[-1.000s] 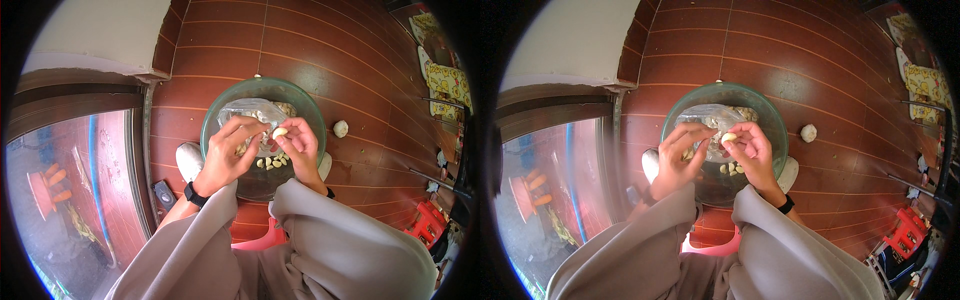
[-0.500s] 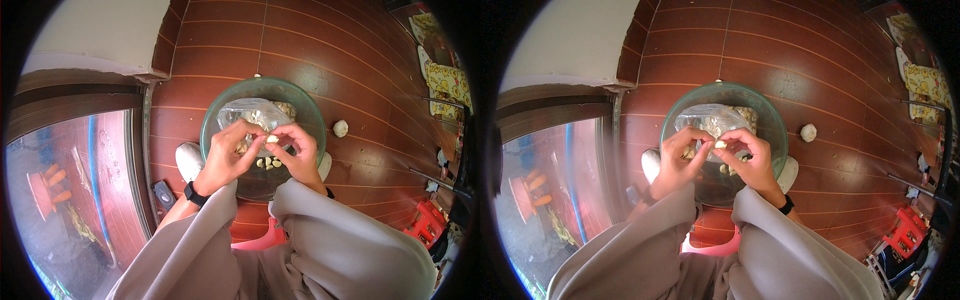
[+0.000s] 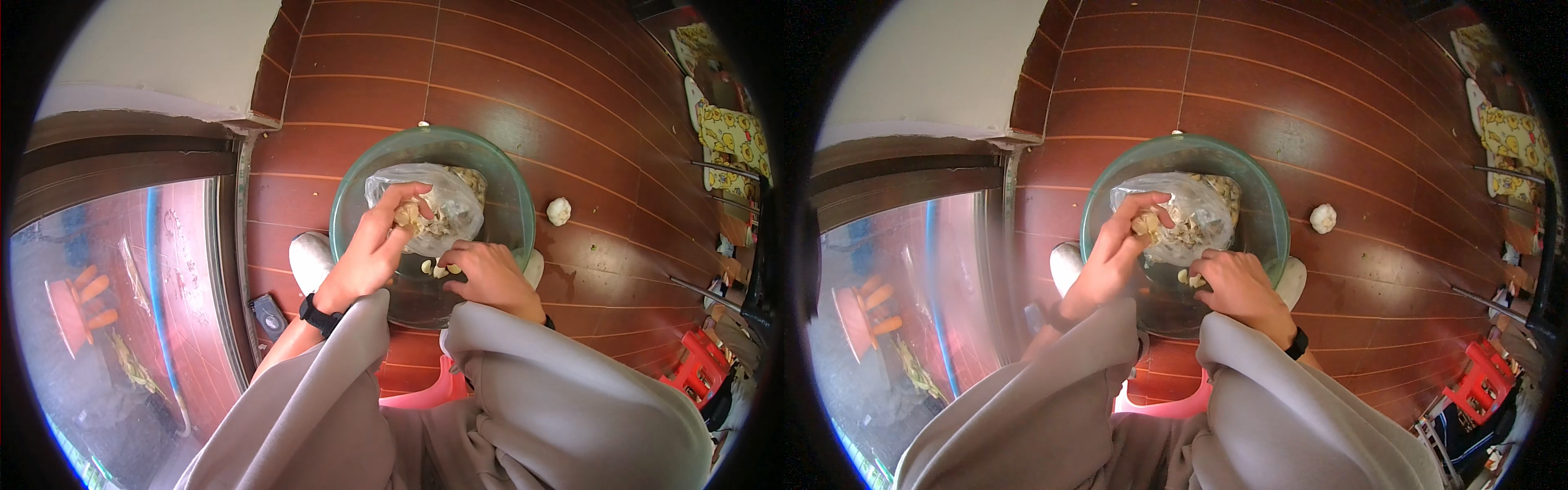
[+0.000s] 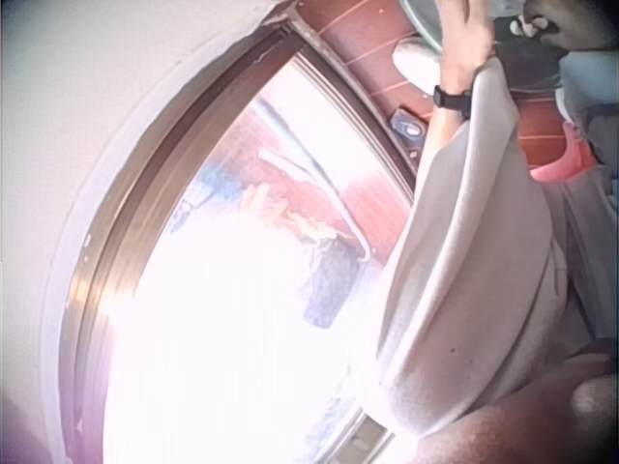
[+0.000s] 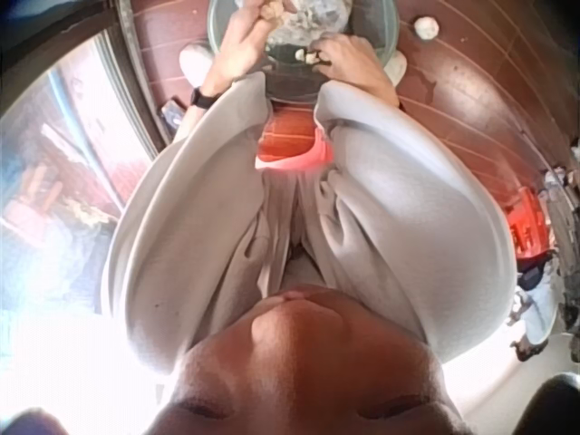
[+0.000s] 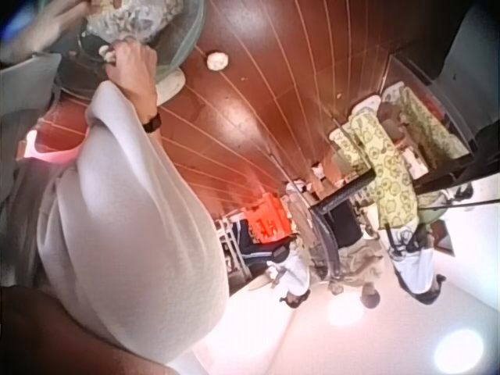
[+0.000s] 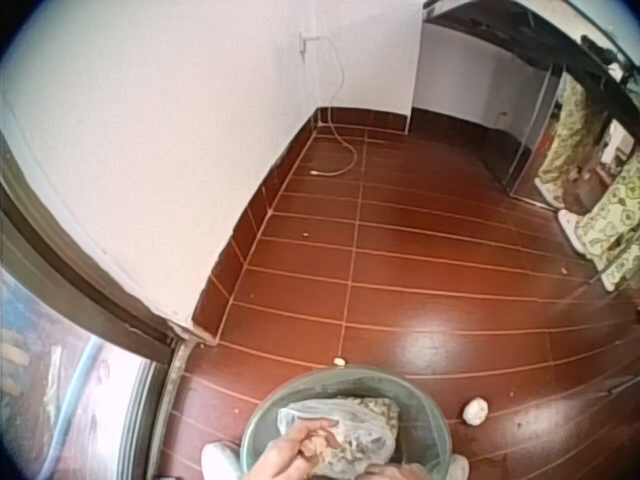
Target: The recorder is sitting on a stool and peeling garlic cloves from a bag into a bowl.
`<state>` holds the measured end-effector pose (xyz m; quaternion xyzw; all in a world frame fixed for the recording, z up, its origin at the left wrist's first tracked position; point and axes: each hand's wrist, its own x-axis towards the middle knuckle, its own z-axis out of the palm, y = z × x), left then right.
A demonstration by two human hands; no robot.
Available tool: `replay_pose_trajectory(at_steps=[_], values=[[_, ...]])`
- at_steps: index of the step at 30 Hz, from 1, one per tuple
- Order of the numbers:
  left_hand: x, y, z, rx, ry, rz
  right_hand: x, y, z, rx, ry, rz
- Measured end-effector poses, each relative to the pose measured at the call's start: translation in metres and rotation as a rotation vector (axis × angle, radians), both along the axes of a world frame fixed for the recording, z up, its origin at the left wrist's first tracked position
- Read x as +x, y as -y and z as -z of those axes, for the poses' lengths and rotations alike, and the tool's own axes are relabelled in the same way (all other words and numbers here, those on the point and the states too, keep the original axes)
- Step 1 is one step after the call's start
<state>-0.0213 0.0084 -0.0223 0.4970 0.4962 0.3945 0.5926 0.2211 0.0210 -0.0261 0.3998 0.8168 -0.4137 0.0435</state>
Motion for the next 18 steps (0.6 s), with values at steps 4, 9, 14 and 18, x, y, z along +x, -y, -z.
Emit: replay_pose_trajectory(at_steps=[4,9,14,18], values=[[0.011,0.002,-0.008,-0.041,-0.040,0.008,-0.010,-0.009,-0.003,-0.105,-0.183,0.335],[0.011,0.003,0.000,0.009,-0.138,0.020,-0.025,-0.019,-0.005,0.068,-0.692,0.570],[0.009,0.001,0.006,0.189,-0.126,-0.090,-0.026,-0.021,-0.001,0.216,-0.726,0.476],[0.005,0.003,-0.003,-0.051,0.037,-0.116,-0.026,-0.022,0.000,0.190,-0.772,0.419]])
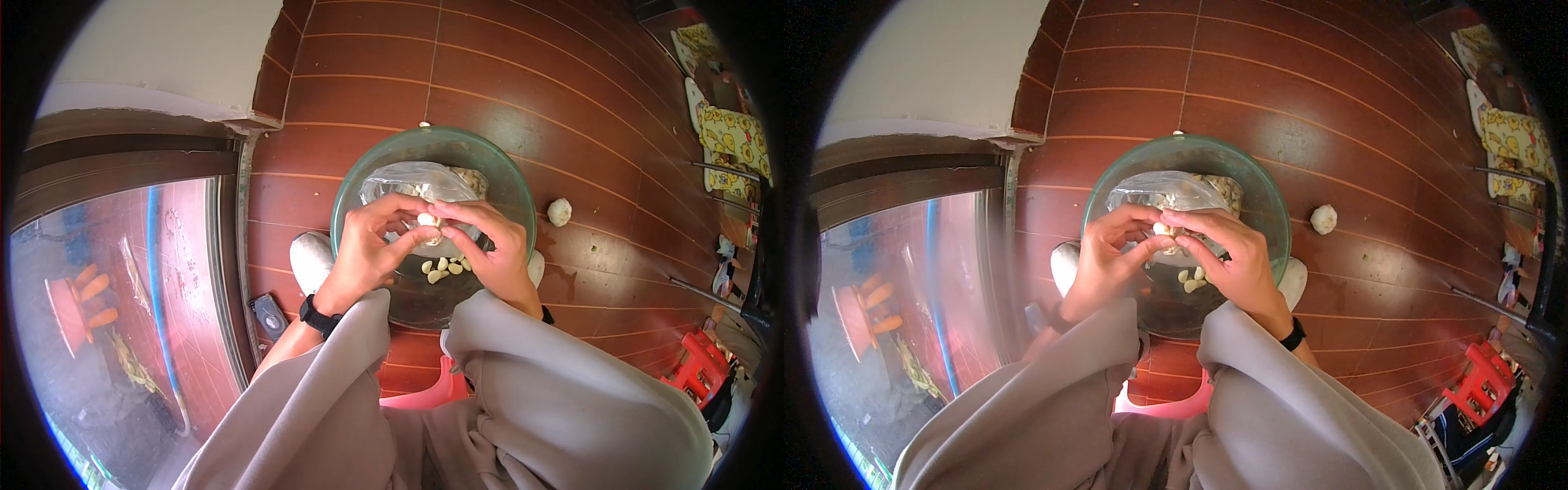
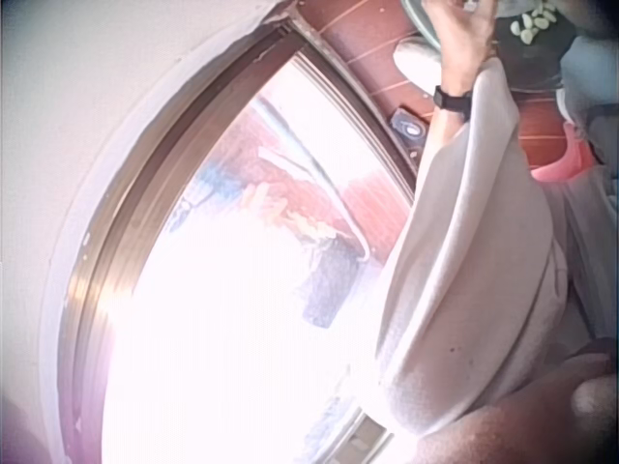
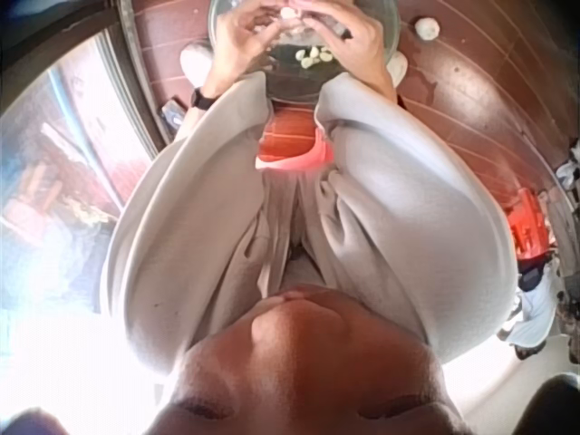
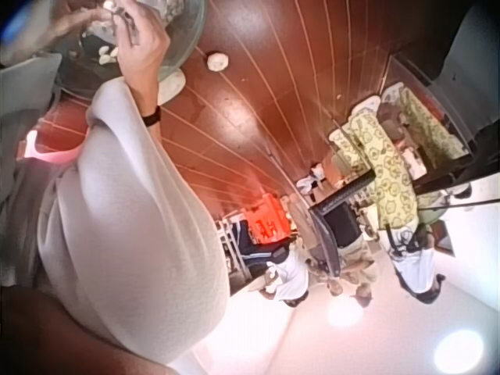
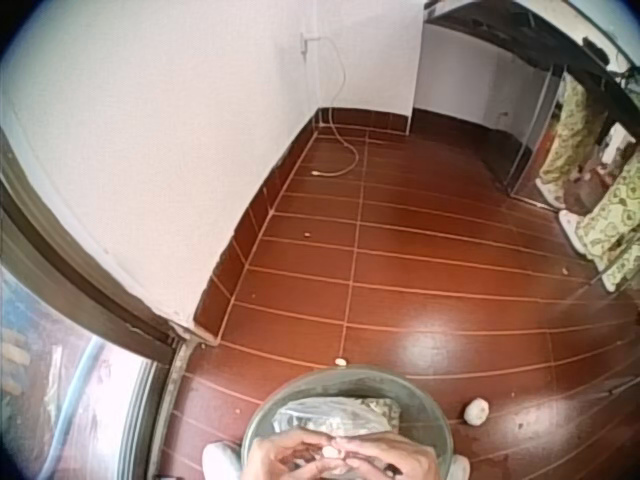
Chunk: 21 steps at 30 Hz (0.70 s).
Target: The recorder is sitting on a stool and peeling garlic cloves from a bag into a bowl.
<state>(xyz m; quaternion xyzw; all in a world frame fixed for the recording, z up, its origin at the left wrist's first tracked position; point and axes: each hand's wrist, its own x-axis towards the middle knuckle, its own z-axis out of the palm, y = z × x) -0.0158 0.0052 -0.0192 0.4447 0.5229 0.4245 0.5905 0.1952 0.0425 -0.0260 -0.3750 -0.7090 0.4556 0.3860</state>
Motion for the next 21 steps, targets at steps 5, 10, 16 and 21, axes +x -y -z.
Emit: replay_pose_trajectory(at_steps=[5,10,16,21], values=[[-0.006,0.005,0.008,-0.061,0.191,0.017,0.002,0.001,0.001,-0.004,-0.067,-0.041],[-0.006,0.008,0.011,-0.059,0.266,0.042,0.003,0.002,0.005,-0.101,-0.150,-0.068],[-0.002,0.007,0.009,-0.085,0.293,0.012,0.001,0.004,0.009,-0.126,-0.196,-0.051],[0.004,0.005,0.009,-0.052,0.271,-0.027,-0.003,0.010,0.014,-0.206,-0.317,0.019]])
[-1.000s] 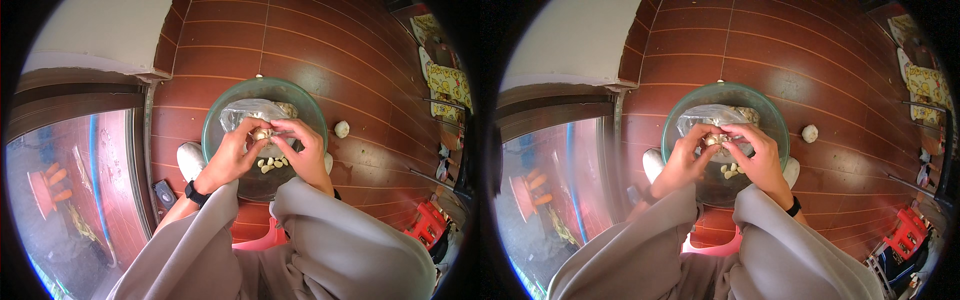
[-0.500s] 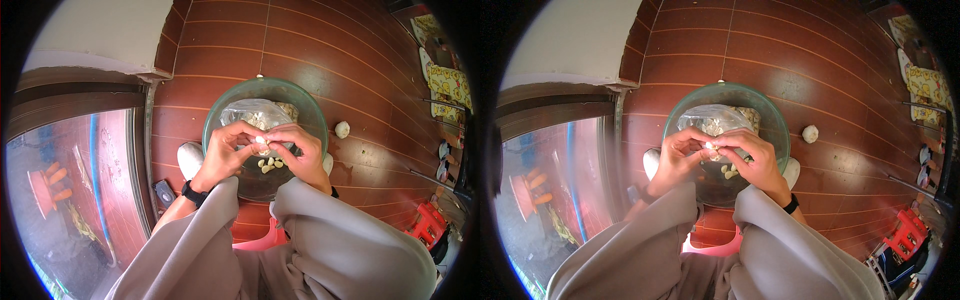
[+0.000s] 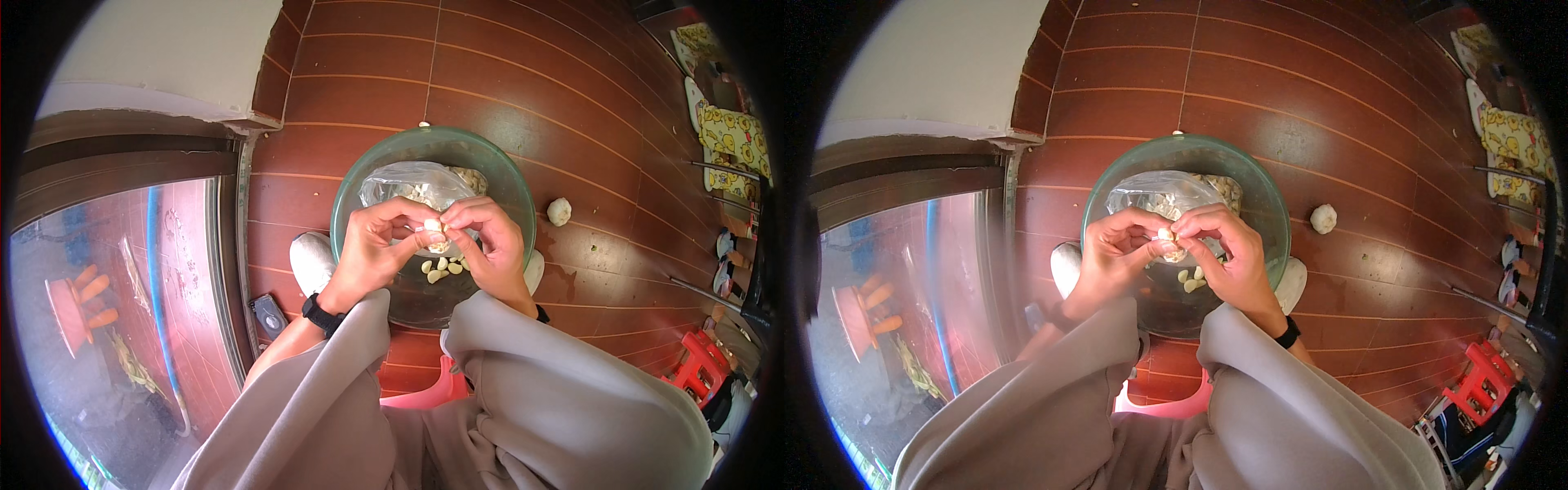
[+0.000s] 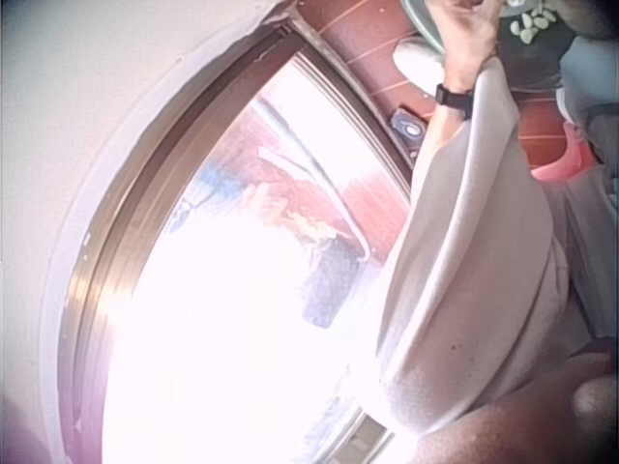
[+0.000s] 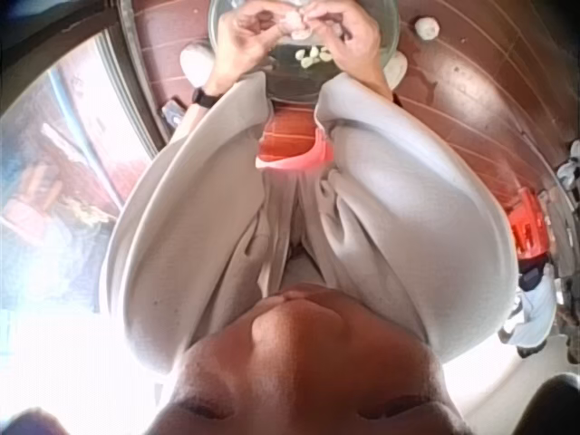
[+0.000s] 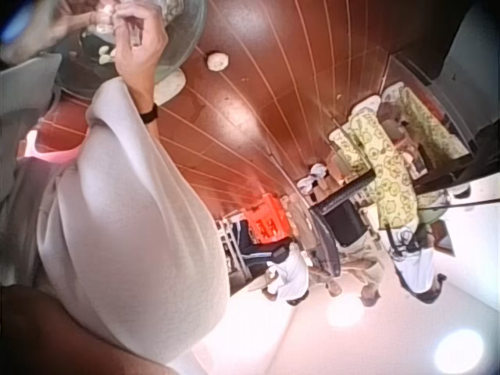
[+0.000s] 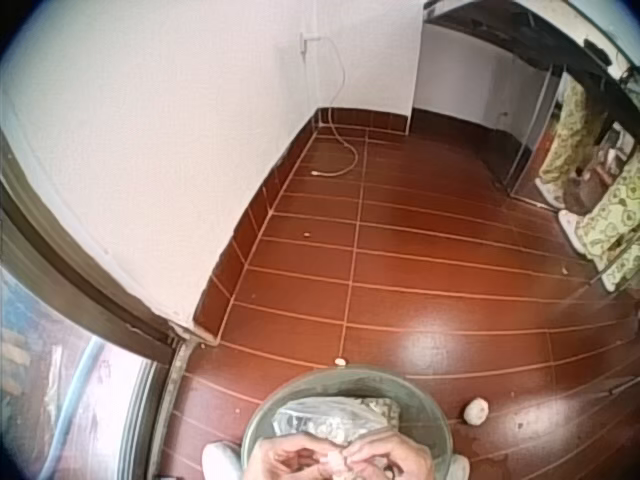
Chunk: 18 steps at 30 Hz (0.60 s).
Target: The recorder is sitting on a stool and peeling garlic cloves from a bag into a bowl.
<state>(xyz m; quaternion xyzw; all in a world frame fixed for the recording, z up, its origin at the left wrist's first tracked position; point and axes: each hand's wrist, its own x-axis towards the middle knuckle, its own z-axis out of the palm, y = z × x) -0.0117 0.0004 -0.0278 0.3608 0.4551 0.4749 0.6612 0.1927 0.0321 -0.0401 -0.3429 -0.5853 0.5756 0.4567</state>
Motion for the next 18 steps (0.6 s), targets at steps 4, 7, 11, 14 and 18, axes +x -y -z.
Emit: replay_pose_trajectory(at_steps=[4,7,11,14,18], values=[[0.0029,0.0001,0.0031,0.021,-0.010,-0.034,-0.0008,0.0011,0.0048,0.014,-0.030,0.012],[0.0055,-0.0012,0.0016,0.023,-0.014,-0.048,-0.0001,0.0005,0.0048,0.022,-0.031,0.021],[0.0089,-0.0016,0.0025,0.068,-0.024,-0.089,-0.0014,0.0014,0.0056,0.035,-0.027,0.040],[0.0088,-0.0029,0.0019,0.071,-0.029,-0.083,-0.0012,0.0020,0.0072,0.032,-0.034,0.052],[0.0088,-0.0039,0.0033,0.070,-0.009,-0.083,-0.0008,0.0022,0.0085,0.009,-0.073,0.062]])
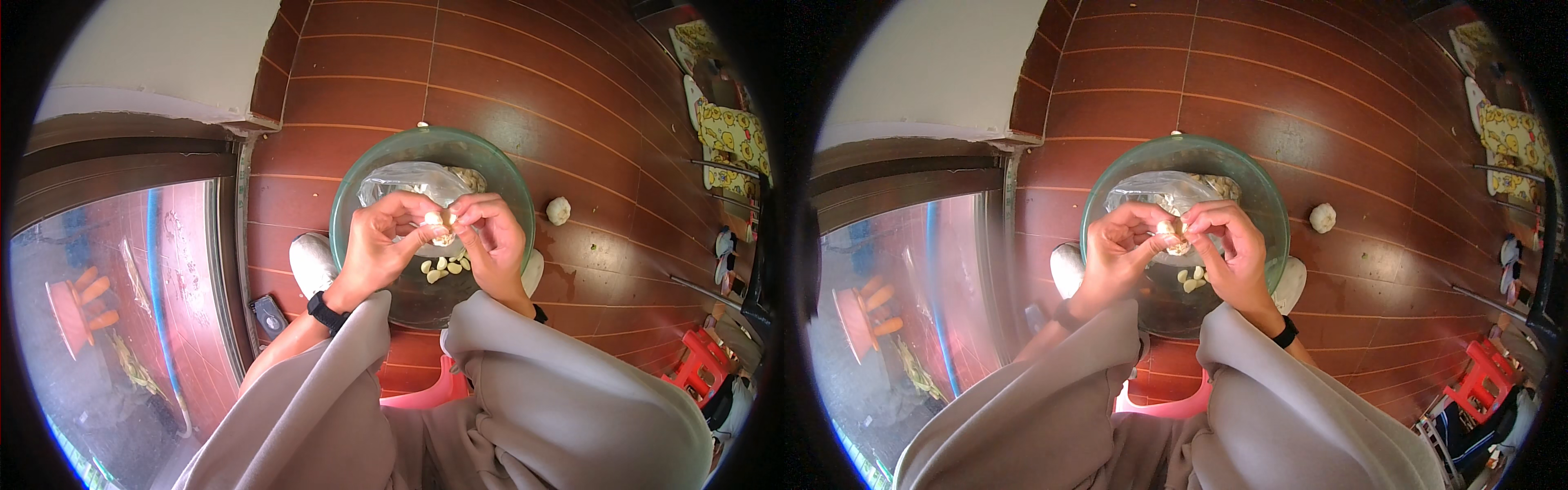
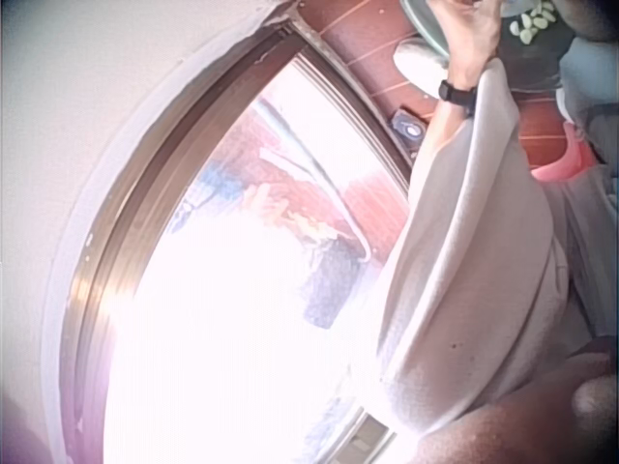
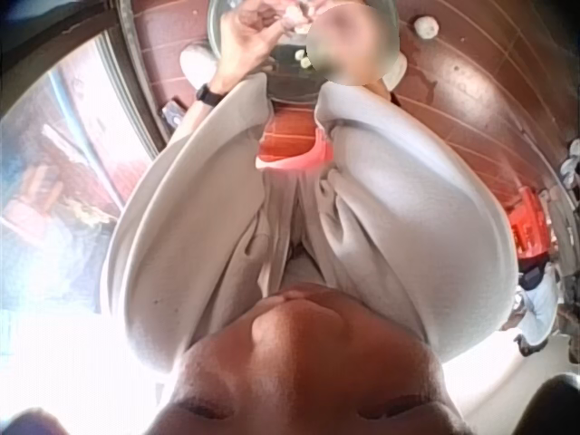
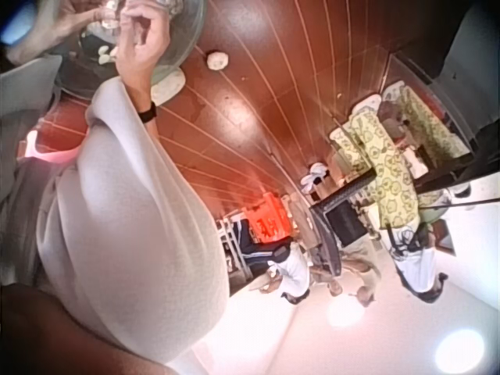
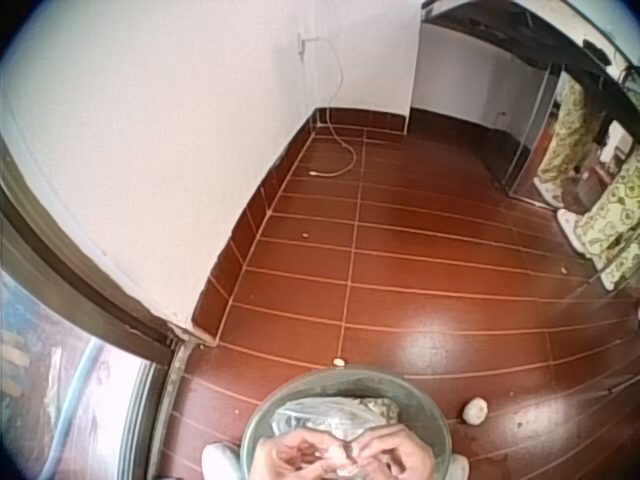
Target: The recorder is sitting on a stool and peeling garlic cloves from a bag into a bowl.
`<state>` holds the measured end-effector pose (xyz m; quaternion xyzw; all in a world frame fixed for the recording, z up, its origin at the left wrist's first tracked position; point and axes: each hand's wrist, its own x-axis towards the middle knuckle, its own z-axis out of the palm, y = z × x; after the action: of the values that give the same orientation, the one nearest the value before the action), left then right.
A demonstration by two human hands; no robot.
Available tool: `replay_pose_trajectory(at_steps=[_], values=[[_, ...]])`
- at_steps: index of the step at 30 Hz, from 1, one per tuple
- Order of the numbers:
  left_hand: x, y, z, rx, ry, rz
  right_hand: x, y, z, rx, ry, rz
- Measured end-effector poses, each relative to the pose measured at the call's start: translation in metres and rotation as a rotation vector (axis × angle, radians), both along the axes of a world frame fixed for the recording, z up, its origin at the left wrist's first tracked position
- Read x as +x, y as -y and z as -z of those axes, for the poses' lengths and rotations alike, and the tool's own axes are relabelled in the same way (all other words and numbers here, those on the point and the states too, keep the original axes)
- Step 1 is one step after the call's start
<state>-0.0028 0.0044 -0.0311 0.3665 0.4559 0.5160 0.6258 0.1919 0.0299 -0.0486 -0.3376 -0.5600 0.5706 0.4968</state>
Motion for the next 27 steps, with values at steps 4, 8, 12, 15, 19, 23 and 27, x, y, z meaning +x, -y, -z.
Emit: replay_pose_trajectory(at_steps=[4,8,12,15,19,23,27], values=[[-0.005,-0.001,0.005,-0.025,0.061,-0.011,0.006,0.000,0.006,-0.047,-0.041,0.050],[-0.002,-0.005,-0.002,-0.067,0.039,0.000,0.012,0.002,0.007,-0.110,-0.042,0.055],[-0.008,-0.005,0.009,0.054,-0.103,0.022,0.008,0.002,0.001,-0.206,-0.128,0.019],[-0.012,-0.005,0.011,0.004,0.001,-0.008,0.009,-0.002,-0.003,-0.190,-0.114,0.013],[-0.015,-0.005,0.004,-0.019,0.029,0.006,0.014,-0.001,-0.011,-0.320,-0.054,-0.075],[-0.014,-0.005,0.006,0.007,0.058,0.017,0.014,0.001,-0.008,-0.317,0.105,-0.101],[-0.015,-0.003,0.012,-0.008,0.104,0.030,0.007,0.002,-0.008,-0.272,0.201,-0.064]])
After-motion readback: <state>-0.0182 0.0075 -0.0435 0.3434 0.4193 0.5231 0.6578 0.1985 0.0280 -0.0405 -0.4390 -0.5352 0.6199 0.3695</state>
